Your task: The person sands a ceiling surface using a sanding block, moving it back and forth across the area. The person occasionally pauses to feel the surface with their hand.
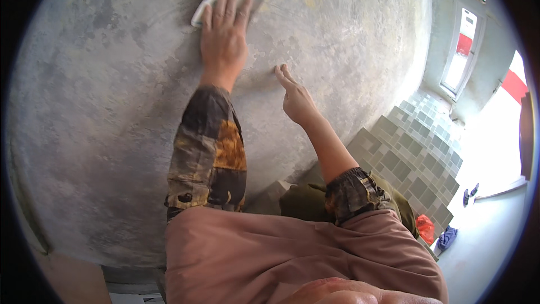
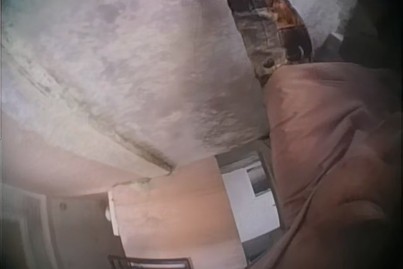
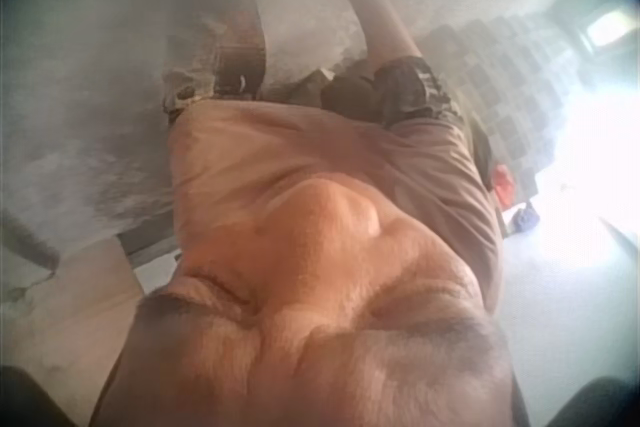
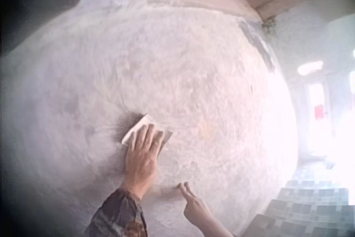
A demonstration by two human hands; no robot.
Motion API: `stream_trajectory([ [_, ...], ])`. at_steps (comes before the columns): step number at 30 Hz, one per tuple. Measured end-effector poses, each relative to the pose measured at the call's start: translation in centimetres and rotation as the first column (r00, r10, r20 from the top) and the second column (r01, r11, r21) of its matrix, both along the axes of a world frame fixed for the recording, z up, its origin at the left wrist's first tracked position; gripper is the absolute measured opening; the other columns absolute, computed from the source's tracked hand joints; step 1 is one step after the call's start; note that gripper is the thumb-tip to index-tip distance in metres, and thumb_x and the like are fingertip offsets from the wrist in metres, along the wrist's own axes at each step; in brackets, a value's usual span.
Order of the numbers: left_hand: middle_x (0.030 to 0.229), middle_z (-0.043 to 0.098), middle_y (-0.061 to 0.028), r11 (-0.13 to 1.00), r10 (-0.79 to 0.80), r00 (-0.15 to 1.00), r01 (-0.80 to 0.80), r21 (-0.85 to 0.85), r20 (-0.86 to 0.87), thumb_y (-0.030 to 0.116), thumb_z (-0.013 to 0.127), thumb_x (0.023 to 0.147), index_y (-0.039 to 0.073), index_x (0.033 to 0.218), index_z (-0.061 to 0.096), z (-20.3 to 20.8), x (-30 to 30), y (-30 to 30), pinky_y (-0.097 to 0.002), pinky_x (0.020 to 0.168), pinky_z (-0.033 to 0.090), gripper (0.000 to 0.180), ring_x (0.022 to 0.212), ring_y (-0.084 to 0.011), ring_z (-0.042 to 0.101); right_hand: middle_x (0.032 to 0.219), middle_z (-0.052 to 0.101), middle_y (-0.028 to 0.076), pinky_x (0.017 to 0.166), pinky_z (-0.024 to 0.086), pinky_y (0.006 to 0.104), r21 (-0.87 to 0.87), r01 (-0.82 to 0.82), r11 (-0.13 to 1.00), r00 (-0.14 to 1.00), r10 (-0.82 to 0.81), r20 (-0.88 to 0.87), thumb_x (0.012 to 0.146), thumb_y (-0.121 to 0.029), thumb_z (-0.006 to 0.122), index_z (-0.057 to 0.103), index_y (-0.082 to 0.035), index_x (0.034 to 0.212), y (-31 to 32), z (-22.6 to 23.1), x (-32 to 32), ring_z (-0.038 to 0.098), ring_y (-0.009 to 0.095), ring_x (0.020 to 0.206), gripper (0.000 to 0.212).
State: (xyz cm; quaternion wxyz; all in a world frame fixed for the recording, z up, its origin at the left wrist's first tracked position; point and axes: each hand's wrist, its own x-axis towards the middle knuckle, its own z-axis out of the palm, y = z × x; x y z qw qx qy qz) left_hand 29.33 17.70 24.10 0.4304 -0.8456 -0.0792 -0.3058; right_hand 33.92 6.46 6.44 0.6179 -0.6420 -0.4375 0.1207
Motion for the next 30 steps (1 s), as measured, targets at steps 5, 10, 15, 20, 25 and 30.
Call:
stream_trajectory([
  [5, 0.158, 0.029, -0.0068, 1.0, 0.014, 1.0, -0.014, -0.013, 0.006, 0.0, 0.048, 0.086, 0.021, 0.152, 0.034, -0.6, 0.2, -0.4, -0.0474, 0.121, 0.016, 0.07, 0.147, -0.0263, 0.024, 0.157, 0.029, 0.013, 0.111, 0.039, 0.039, -0.006, -0.034, 0.999, 0.999, 0.034, 0.004, 0.083, 0.013, 0.035, 0.035, -0.012, 0.15, 0.0, -0.3, 1.2, 0.038, 0.034, 0.137, 0.071],
  [10, 0.158, 0.029, -0.0079, 0.991, 0.004, 0.985, -0.027, -0.131, -0.173, 0.0, 0.049, 0.086, 0.019, 0.152, 0.033, -7.2, -2.9, -0.7, -0.0466, 0.12, 0.018, 0.07, 0.147, -0.0266, 0.024, 0.155, 0.031, 0.016, 0.113, 0.036, 0.0382, -0.007, 0.102, 0.995, 0.989, -0.102, -0.104, 0.084, 0.011, 0.036, 0.037, -0.007, 0.148, 0.6, -1.6, 2.0, 0.036, 0.033, 0.139, 0.067],
  [15, 0.156, 0.033, -0.0076, 0.989, 0.002, 0.951, -0.048, -0.142, -0.308, 0.005, 0.05, 0.088, 0.015, 0.149, 0.037, -11.7, -5.7, -0.8, -0.0444, 0.12, 0.02, 0.062, 0.146, -0.0251, 0.025, 0.155, 0.031, 0.019, 0.114, 0.034, 0.0372, 0.018, 0.077, 0.997, 0.993, -0.075, -0.087, 0.082, 0.012, 0.035, 0.038, -0.007, 0.148, 0.7, -2.5, 2.3, 0.035, 0.032, 0.14, 0.068],
  [20, 0.154, 0.036, -0.0078, 0.997, 0.008, 0.953, -0.03, -0.069, -0.303, 0.009, 0.049, 0.091, 0.013, 0.144, 0.043, -10.7, -3.9, -0.8, -0.0434, 0.12, 0.02, 0.054, 0.145, -0.0235, 0.028, 0.155, 0.03, 0.019, 0.115, 0.031, 0.0364, 0.028, 0.069, 0.997, 0.99, -0.065, -0.123, 0.081, 0.012, 0.034, 0.038, -0.007, 0.148, 0.6, -2.4, 2.5, 0.034, 0.032, 0.141, 0.07],
  [25, 0.153, 0.037, -0.0088, 0.991, -0.018, 0.972, -0.013, -0.131, -0.234, 0.009, 0.05, 0.09, 0.012, 0.144, 0.043, -11.2, -2.1, -1.2, -0.0428, 0.12, 0.02, 0.054, 0.145, -0.0236, 0.029, 0.155, 0.03, 0.019, 0.115, 0.032, 0.0356, 0.04, 0.076, 0.996, 0.989, -0.07, -0.133, 0.081, 0.012, 0.036, 0.042, -0.006, 0.146, 0.7, -2.5, 2.2, 0.034, 0.032, 0.141, 0.068],
  [30, 0.152, 0.039, -0.0082, 0.989, -0.05, 0.962, 0.011, -0.146, -0.269, 0.005, 0.049, 0.089, 0.011, 0.144, 0.042, -12.9, -3.4, -1.2, -0.0432, 0.119, 0.022, 0.057, 0.144, -0.0237, 0.03, 0.154, 0.032, 0.019, 0.113, 0.035, 0.036, 0.008, 0.049, 0.999, 0.99, -0.047, -0.136, 0.081, 0.012, 0.036, 0.051, -0.003, 0.138, 1.1, -2.9, 2.8, 0.038, 0.032, 0.139, 0.061],
])
